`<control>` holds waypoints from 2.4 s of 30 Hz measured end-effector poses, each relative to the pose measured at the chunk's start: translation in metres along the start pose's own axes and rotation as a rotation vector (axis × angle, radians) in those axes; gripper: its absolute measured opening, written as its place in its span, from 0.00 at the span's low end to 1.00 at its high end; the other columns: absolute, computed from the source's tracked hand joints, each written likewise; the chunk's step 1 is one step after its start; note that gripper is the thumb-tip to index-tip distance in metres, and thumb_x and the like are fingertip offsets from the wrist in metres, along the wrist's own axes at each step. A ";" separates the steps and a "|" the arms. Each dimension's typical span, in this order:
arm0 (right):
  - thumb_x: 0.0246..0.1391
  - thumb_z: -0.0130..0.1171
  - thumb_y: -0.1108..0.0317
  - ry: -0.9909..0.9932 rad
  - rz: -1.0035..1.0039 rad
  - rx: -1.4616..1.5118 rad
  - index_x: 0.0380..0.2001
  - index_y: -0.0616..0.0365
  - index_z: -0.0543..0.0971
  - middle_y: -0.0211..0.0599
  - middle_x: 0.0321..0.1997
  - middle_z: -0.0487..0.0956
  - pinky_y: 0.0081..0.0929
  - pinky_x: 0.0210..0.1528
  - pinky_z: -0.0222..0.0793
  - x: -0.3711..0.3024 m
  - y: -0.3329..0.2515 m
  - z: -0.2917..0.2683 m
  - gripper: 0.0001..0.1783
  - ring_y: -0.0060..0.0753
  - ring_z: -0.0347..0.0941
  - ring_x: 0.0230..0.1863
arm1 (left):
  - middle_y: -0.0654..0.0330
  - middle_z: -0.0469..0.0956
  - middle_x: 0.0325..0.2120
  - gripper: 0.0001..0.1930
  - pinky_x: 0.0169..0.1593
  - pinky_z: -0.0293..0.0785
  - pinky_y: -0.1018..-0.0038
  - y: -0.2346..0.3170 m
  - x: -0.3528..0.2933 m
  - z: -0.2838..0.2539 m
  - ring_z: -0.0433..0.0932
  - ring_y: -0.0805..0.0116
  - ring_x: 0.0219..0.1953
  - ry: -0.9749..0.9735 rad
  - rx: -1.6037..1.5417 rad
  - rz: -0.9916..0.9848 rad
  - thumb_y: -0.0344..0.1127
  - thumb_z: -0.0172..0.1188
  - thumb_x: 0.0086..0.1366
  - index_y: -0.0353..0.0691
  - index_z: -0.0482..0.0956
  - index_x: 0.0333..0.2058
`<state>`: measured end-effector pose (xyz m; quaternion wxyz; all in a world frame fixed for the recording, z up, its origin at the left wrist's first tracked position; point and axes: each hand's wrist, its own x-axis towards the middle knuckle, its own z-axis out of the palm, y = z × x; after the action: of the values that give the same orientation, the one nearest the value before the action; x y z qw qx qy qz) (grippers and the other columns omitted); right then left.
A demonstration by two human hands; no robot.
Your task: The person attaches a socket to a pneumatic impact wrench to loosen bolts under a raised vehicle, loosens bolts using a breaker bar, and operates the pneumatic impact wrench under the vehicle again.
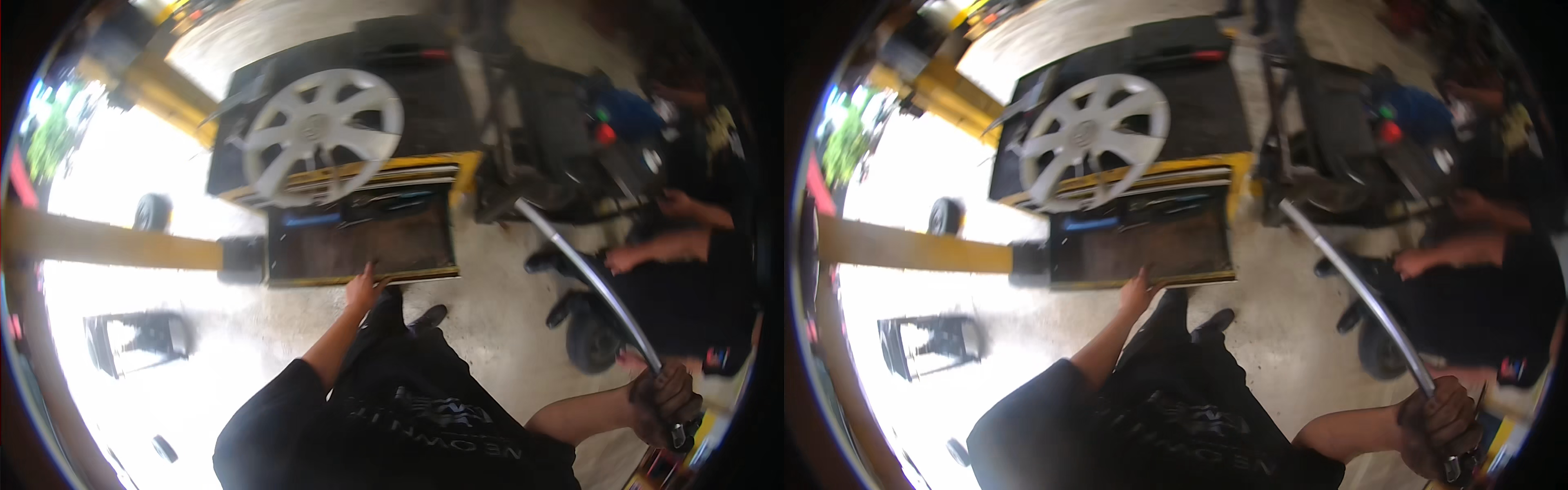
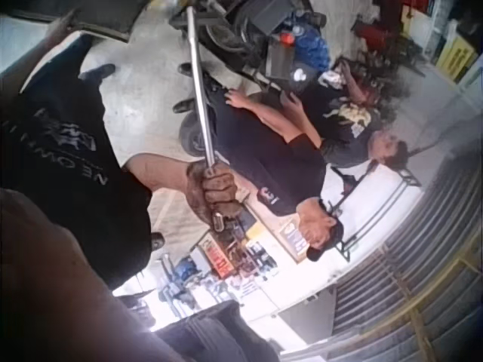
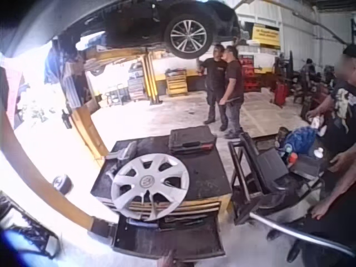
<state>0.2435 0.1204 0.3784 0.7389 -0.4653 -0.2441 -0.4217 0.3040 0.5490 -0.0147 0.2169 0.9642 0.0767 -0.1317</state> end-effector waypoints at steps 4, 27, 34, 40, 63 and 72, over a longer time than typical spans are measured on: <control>0.54 0.46 0.54 -0.120 -0.022 -0.059 0.24 0.51 0.65 0.27 0.18 0.64 0.29 0.29 0.59 -0.018 0.086 -0.001 0.13 0.25 0.65 0.23 | 0.41 0.77 0.36 0.30 0.44 0.73 0.58 -0.016 -0.006 -0.017 0.77 0.46 0.41 -0.126 -0.124 0.057 0.56 0.55 0.60 0.40 0.67 0.53; 0.53 0.46 0.44 0.953 0.486 0.492 0.23 0.56 0.72 0.36 0.21 0.72 0.29 0.33 0.66 -0.029 0.509 0.081 0.24 0.32 0.68 0.24 | 0.57 0.79 0.28 0.11 0.35 0.68 0.75 -0.039 0.119 -0.368 0.73 0.74 0.29 0.294 -0.474 0.103 0.33 0.51 0.66 0.33 0.79 0.40; 0.61 0.46 0.54 -0.031 0.619 -1.477 0.54 0.72 0.64 0.62 0.50 0.72 0.40 0.55 0.63 -0.026 0.518 0.082 0.29 0.58 0.69 0.53 | 0.48 0.79 0.36 0.14 0.44 0.71 0.68 -0.118 0.246 -0.438 0.78 0.56 0.40 0.540 -0.263 0.263 0.37 0.57 0.62 0.33 0.77 0.41; 0.62 0.44 0.56 -0.136 0.459 -1.474 0.48 0.69 0.68 0.64 0.46 0.73 0.44 0.50 0.65 -0.025 0.525 0.141 0.23 0.64 0.68 0.51 | 0.50 0.76 0.39 0.26 0.45 0.73 0.60 -0.177 0.330 -0.487 0.77 0.49 0.41 0.435 0.257 0.290 0.45 0.66 0.49 0.42 0.75 0.47; 0.53 0.53 0.44 0.572 1.110 0.766 0.52 0.56 0.71 0.36 0.52 0.75 0.37 0.57 0.66 -0.191 0.690 0.577 0.31 0.37 0.70 0.55 | 0.54 0.80 0.33 0.32 0.49 0.68 0.58 -0.161 0.412 -0.575 0.79 0.54 0.40 -0.139 0.576 0.858 0.60 0.64 0.38 0.45 0.80 0.40; 0.61 0.48 0.52 0.463 1.201 0.763 0.50 0.51 0.71 0.19 0.17 0.56 0.19 0.27 0.56 -0.211 0.644 0.664 0.20 0.16 0.53 0.20 | 0.55 0.78 0.23 0.24 0.34 0.71 0.64 -0.278 0.331 -0.598 0.78 0.55 0.28 -0.055 0.135 0.831 0.58 0.61 0.51 0.43 0.80 0.36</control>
<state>0.7012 0.9333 0.2064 0.9847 -0.1292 0.0847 0.0811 0.6948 1.0895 0.3003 0.1898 0.9214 -0.3332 -0.0634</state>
